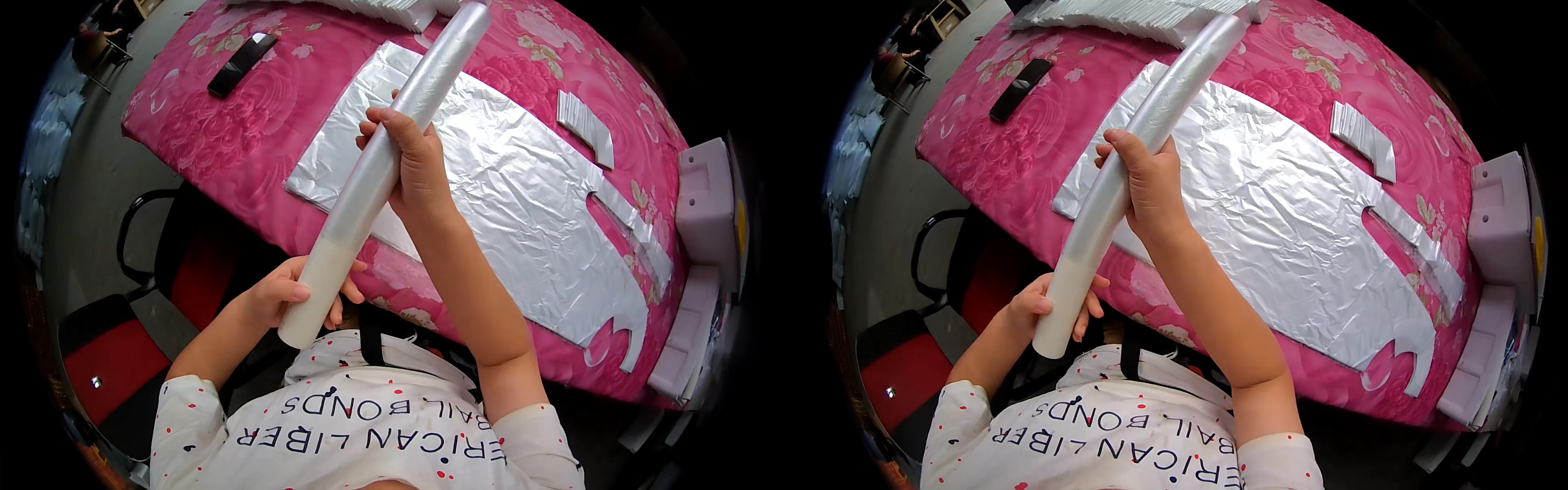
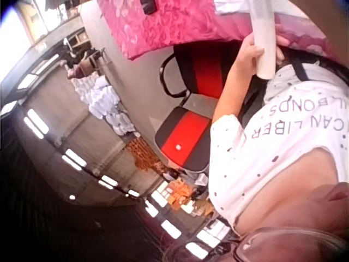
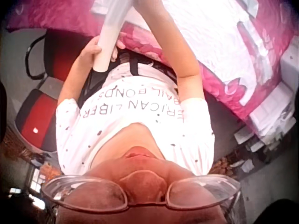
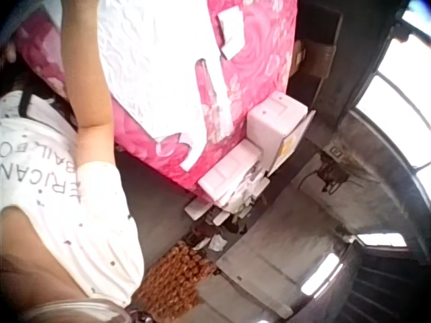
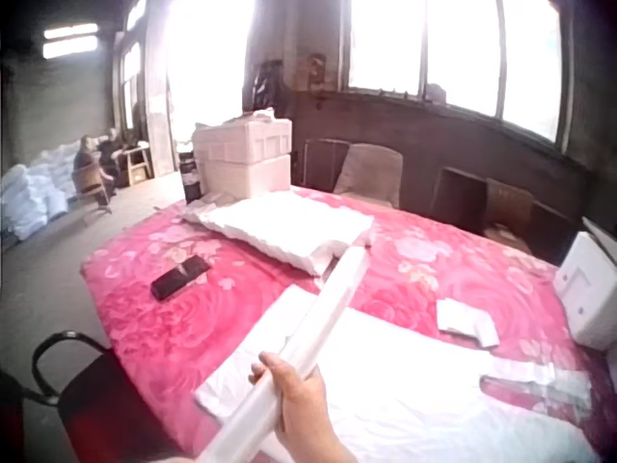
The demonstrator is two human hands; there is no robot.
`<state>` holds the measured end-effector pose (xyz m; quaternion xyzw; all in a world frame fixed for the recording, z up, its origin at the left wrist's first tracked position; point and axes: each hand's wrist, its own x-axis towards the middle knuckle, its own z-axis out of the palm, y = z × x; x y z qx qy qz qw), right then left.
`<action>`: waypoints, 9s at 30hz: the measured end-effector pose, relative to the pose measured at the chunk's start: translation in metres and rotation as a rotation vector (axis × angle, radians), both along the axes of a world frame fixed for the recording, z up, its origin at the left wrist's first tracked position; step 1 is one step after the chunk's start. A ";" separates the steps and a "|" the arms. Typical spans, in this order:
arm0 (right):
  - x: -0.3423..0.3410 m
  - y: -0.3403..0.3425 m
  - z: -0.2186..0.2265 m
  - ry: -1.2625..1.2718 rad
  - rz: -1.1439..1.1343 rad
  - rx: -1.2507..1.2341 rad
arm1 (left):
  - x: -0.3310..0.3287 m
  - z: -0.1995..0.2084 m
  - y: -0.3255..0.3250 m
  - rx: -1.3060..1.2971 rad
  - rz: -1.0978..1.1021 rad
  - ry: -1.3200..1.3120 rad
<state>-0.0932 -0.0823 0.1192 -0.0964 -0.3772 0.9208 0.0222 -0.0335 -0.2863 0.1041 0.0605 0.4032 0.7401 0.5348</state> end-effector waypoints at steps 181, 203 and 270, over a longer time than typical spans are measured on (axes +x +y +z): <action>0.168 0.143 -0.072 0.321 -0.108 1.787 | -0.024 -0.058 0.174 -0.127 -0.304 2.043; 0.113 0.179 -0.043 -0.596 0.202 1.019 | 0.009 -0.073 0.213 -0.624 -0.228 1.936; 0.128 0.181 -0.026 -0.644 0.284 1.886 | -0.012 -0.089 0.233 -0.600 -0.034 1.960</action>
